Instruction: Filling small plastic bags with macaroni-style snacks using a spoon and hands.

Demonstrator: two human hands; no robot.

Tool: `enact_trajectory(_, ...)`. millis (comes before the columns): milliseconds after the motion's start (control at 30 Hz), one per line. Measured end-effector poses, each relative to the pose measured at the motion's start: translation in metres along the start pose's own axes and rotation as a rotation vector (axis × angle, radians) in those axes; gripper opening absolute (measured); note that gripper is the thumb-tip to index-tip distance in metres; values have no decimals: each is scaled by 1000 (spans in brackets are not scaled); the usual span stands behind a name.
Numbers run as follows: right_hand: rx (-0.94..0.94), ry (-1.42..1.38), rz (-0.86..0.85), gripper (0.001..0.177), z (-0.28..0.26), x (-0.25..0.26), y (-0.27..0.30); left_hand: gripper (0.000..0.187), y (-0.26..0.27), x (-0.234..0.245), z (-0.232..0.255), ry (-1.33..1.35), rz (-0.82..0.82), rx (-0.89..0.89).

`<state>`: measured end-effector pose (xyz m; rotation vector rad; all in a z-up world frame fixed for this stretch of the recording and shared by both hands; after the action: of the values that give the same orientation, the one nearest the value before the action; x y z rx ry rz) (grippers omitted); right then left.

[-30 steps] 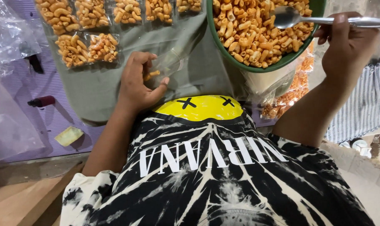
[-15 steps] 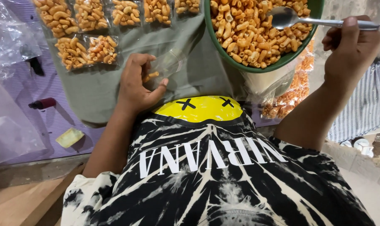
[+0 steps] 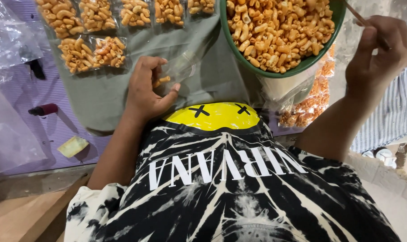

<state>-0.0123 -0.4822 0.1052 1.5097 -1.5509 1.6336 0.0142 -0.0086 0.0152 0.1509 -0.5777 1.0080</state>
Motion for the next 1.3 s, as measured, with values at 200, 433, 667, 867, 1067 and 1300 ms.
enact_trajectory(200, -51, -150, 5, 33, -7, -5, 7, 43, 0, 1, 1, -3, 4, -18)
enact_trajectory(433, -278, -407, 47, 30, -1, -20, 21, 44, 0, 0, 1, 4, -1, -17)
enact_trajectory(667, -772, -616, 213, 21, -10, -34, 1, 43, 0, 1, 2, -10, -4, -8)
enact_trajectory(867, -875, -774, 315, 11, -12, -36, -3, 45, 0, -1, -1, 0, 11, -5)
enact_trajectory(1067, -726, -663, 199, 19, -9, -38, -7, 44, 0, -1, -1, -11, 0, -10)
enact_trajectory(1300, -698, -706, 307, 22, 2, -29, -3, 45, 0, 0, -1, -2, 4, -10)
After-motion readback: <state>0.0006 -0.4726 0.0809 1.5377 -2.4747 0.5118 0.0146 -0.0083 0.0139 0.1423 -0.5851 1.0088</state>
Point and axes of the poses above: each hand's wrist, its own y-axis away from the middle knuckle, its own x-axis out of the back of the hand, z = x × y, the point moved 2 cm from there along -y, towards the middle knuckle, and after that the axes turned 12 degrees about -z, right-handed, at the moved point
